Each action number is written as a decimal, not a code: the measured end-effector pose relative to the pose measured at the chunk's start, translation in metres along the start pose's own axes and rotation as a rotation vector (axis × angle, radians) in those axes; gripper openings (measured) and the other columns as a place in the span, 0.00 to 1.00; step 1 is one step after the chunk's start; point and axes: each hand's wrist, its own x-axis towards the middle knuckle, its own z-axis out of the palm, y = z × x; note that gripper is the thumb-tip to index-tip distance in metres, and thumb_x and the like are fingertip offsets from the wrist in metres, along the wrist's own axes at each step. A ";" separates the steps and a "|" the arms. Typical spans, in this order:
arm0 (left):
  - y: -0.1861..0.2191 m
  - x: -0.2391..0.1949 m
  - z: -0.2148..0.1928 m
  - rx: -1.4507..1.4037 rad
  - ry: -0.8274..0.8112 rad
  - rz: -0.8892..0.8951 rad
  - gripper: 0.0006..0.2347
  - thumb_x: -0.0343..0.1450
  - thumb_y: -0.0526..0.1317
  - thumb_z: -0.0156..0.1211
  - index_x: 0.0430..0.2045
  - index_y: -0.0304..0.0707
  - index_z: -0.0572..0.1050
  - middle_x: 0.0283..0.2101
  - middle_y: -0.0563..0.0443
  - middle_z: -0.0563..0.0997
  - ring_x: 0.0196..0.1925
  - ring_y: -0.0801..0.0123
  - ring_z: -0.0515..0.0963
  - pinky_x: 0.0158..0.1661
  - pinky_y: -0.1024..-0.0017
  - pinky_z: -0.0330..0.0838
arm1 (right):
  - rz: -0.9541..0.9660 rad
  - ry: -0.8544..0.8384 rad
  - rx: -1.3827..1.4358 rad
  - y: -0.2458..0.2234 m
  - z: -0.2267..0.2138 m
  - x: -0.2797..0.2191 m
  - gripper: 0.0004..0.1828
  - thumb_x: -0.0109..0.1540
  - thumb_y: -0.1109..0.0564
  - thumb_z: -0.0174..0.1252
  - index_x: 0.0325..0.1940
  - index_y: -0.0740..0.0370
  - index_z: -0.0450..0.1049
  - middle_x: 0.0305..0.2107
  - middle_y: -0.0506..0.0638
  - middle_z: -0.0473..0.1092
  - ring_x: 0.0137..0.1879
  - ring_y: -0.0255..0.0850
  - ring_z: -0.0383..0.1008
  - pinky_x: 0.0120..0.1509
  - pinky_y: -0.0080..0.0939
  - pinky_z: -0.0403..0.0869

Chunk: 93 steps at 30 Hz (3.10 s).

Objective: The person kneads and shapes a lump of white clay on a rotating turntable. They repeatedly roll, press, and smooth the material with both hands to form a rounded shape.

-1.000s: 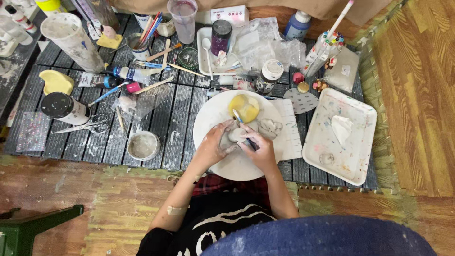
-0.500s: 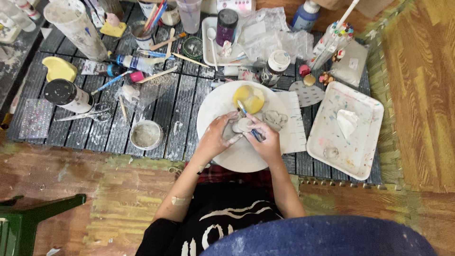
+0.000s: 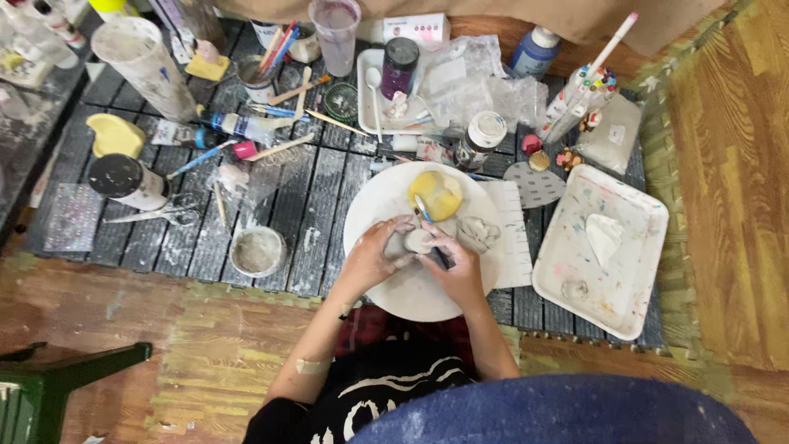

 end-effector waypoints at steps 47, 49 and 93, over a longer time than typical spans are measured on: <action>0.017 -0.008 -0.001 0.047 0.078 0.101 0.16 0.67 0.41 0.68 0.48 0.39 0.80 0.50 0.43 0.84 0.51 0.49 0.80 0.54 0.62 0.73 | -0.101 -0.004 -0.197 -0.020 -0.001 0.000 0.19 0.56 0.61 0.69 0.50 0.64 0.75 0.55 0.56 0.76 0.62 0.47 0.77 0.66 0.43 0.73; 0.017 -0.011 -0.001 0.038 0.071 0.083 0.16 0.67 0.41 0.69 0.48 0.38 0.80 0.50 0.43 0.84 0.51 0.49 0.80 0.54 0.61 0.73 | -0.098 -0.009 -0.184 -0.020 0.000 -0.003 0.17 0.57 0.61 0.69 0.49 0.64 0.75 0.55 0.56 0.76 0.62 0.47 0.77 0.65 0.43 0.73; 0.015 -0.008 0.002 0.073 0.068 0.063 0.14 0.68 0.38 0.64 0.48 0.39 0.80 0.49 0.44 0.84 0.50 0.48 0.80 0.52 0.60 0.74 | -0.127 -0.008 -0.175 -0.018 -0.005 -0.003 0.16 0.59 0.62 0.67 0.50 0.65 0.75 0.55 0.56 0.76 0.62 0.48 0.77 0.66 0.44 0.73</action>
